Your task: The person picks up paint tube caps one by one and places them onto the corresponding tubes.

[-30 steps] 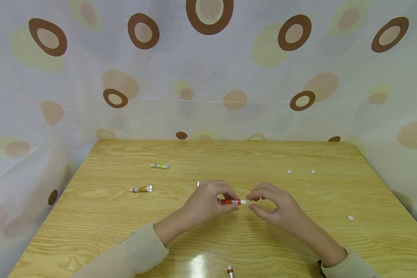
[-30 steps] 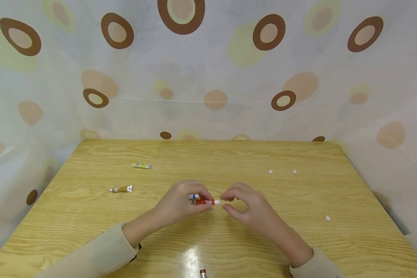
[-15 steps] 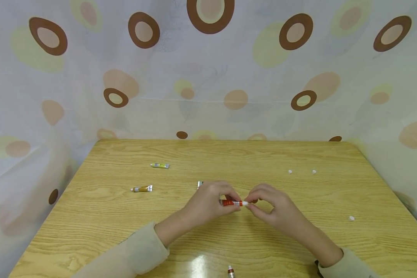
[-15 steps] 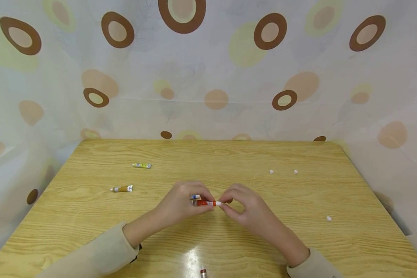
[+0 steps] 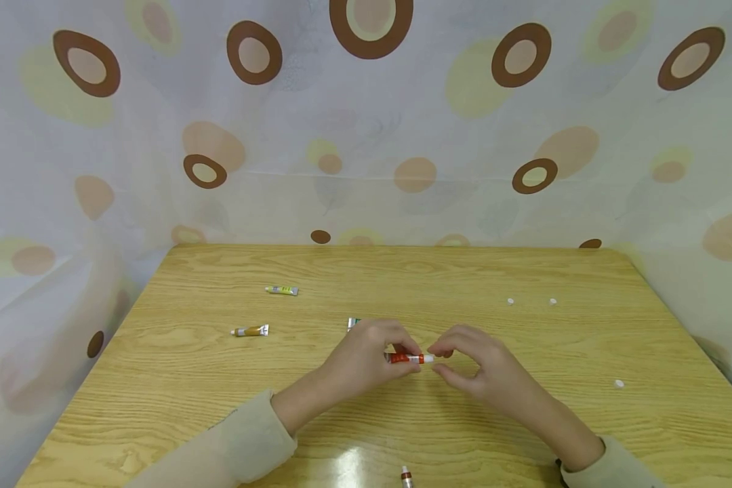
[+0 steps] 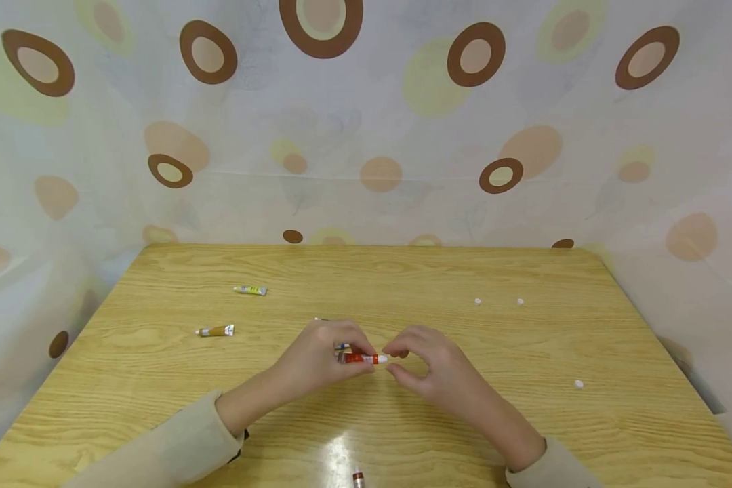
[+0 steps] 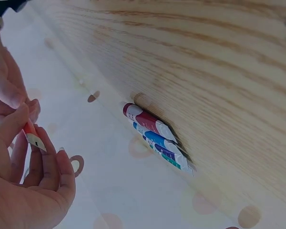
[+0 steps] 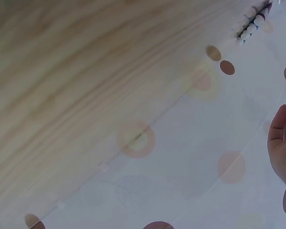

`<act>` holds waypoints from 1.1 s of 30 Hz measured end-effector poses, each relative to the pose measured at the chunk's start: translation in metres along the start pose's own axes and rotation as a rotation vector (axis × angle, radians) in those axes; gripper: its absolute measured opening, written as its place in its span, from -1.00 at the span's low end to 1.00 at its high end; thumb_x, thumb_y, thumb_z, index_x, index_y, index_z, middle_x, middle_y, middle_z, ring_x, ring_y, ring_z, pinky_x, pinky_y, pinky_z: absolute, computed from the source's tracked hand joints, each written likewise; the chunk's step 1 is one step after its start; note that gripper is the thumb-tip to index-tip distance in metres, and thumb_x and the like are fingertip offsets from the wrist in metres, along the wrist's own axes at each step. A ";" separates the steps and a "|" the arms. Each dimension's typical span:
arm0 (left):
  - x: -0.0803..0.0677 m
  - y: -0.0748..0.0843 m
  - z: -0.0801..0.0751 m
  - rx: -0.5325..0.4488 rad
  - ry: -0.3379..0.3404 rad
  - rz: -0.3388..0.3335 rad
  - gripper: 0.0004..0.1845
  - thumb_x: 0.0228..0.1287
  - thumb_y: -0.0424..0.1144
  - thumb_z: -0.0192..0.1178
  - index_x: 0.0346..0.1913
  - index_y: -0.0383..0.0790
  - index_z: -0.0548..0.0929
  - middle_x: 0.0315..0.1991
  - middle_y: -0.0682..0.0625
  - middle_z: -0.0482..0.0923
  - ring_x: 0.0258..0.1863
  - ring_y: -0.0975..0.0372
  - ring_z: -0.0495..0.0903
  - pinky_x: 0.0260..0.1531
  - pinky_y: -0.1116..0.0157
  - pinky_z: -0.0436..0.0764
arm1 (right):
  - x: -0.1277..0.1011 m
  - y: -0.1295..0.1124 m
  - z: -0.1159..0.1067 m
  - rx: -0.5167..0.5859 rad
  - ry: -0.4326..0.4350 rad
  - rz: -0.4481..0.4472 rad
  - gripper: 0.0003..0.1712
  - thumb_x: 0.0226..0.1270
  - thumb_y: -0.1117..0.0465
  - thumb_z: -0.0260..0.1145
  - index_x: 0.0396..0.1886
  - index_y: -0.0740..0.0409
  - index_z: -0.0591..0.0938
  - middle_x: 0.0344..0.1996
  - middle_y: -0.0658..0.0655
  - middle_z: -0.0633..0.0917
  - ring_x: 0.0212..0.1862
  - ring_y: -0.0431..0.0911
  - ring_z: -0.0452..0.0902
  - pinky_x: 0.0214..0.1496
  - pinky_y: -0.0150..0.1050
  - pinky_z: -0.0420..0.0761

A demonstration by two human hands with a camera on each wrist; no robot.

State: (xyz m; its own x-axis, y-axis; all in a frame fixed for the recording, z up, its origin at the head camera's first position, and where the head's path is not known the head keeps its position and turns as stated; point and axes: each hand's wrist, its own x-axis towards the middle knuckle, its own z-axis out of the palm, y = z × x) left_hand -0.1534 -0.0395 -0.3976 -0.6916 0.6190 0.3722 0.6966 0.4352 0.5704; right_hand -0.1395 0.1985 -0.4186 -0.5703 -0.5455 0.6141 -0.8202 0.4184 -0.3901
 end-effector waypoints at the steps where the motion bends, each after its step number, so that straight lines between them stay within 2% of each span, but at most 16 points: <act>1: 0.000 0.000 0.000 -0.004 0.000 -0.002 -0.90 0.19 -0.30 0.51 -0.25 -0.19 0.82 -0.32 0.02 0.78 -0.35 0.34 0.69 -0.32 0.62 0.56 | 0.000 0.000 0.000 0.001 0.003 -0.006 -0.53 0.00 0.52 0.57 -0.13 0.01 0.70 -0.24 -0.07 0.72 -0.21 -0.21 0.57 -0.05 -0.56 0.56; 5: 0.000 0.000 0.000 -0.020 -0.001 -0.001 -0.91 0.20 -0.32 0.50 -0.24 -0.19 0.82 -0.31 0.02 0.78 -0.35 0.34 0.69 -0.31 0.61 0.56 | 0.000 -0.001 0.000 -0.010 0.010 -0.008 -0.54 0.00 0.53 0.56 -0.17 -0.01 0.69 -0.25 -0.09 0.71 -0.21 -0.24 0.57 -0.04 -0.57 0.56; 12: 0.000 0.002 -0.002 -0.011 -0.012 0.011 -0.90 0.19 -0.33 0.50 -0.24 -0.19 0.82 -0.30 0.02 0.78 -0.33 0.33 0.68 -0.31 0.63 0.55 | 0.001 -0.002 0.000 0.002 0.006 -0.004 -0.97 0.38 0.23 0.45 -0.24 0.03 0.73 -0.30 -0.10 0.71 -0.24 -0.25 0.58 -0.12 -0.47 0.62; 14: 0.000 0.002 -0.002 -0.012 -0.017 0.002 -0.90 0.19 -0.32 0.50 -0.24 -0.19 0.82 -0.30 0.02 0.78 -0.33 0.33 0.67 -0.31 0.62 0.55 | 0.001 -0.002 0.000 -0.001 0.010 -0.013 -0.91 0.32 0.28 0.48 -0.23 0.04 0.73 -0.30 -0.09 0.71 -0.25 -0.25 0.58 -0.12 -0.47 0.61; 18: 0.000 0.002 -0.001 -0.026 -0.022 -0.009 -0.90 0.19 -0.33 0.50 -0.24 -0.19 0.82 -0.31 0.02 0.78 -0.33 0.34 0.67 -0.30 0.61 0.56 | 0.001 -0.001 0.001 -0.013 0.020 -0.035 -0.64 0.08 0.47 0.55 -0.18 0.02 0.72 -0.29 -0.08 0.72 -0.24 -0.22 0.56 -0.06 -0.56 0.54; 20: 0.000 0.002 -0.001 -0.036 -0.024 -0.014 -0.91 0.19 -0.34 0.50 -0.24 -0.19 0.82 -0.31 0.02 0.78 -0.33 0.34 0.67 -0.29 0.61 0.57 | 0.000 -0.001 0.002 -0.016 0.024 -0.048 -0.61 0.05 0.48 0.56 -0.17 0.02 0.71 -0.28 -0.07 0.72 -0.23 -0.21 0.56 -0.04 -0.57 0.52; 22: 0.000 0.001 -0.001 -0.040 -0.027 -0.017 -0.91 0.20 -0.34 0.50 -0.24 -0.19 0.82 -0.31 0.02 0.79 -0.33 0.35 0.68 -0.28 0.61 0.57 | -0.001 0.000 0.002 -0.019 0.027 -0.056 -0.64 0.09 0.46 0.56 -0.18 0.02 0.71 -0.28 -0.07 0.71 -0.23 -0.21 0.56 -0.03 -0.56 0.53; 27: 0.000 0.002 -0.001 -0.037 -0.028 -0.017 -0.90 0.19 -0.34 0.50 -0.23 -0.20 0.82 -0.31 0.01 0.79 -0.32 0.33 0.70 -0.28 0.61 0.58 | -0.001 0.002 0.003 -0.024 0.039 -0.076 -0.95 0.42 0.19 0.41 -0.20 0.04 0.72 -0.28 -0.08 0.70 -0.22 -0.22 0.57 -0.03 -0.54 0.55; 30: 0.000 0.002 -0.001 -0.028 -0.023 -0.005 -0.90 0.18 -0.34 0.51 -0.24 -0.20 0.82 -0.31 0.01 0.79 -0.34 0.32 0.70 -0.30 0.62 0.57 | 0.000 0.003 0.005 -0.024 0.049 -0.094 -0.84 0.52 0.09 0.31 -0.22 0.05 0.71 -0.29 -0.07 0.70 -0.23 -0.22 0.57 -0.02 -0.55 0.54; 33: 0.000 0.002 0.000 -0.018 -0.012 0.016 -0.90 0.18 -0.34 0.51 -0.25 -0.20 0.82 -0.31 0.02 0.79 -0.34 0.31 0.70 -0.30 0.63 0.56 | 0.000 0.002 0.006 -0.019 0.057 -0.102 -0.88 0.50 0.12 0.34 -0.24 0.05 0.70 -0.30 -0.06 0.70 -0.22 -0.22 0.57 0.00 -0.55 0.53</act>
State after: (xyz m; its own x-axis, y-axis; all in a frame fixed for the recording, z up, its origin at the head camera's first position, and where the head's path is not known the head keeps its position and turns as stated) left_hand -0.1524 -0.0388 -0.3963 -0.6779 0.6336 0.3728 0.7040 0.4134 0.5775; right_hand -0.1419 0.1950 -0.4235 -0.4802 -0.5439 0.6882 -0.8725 0.3768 -0.3109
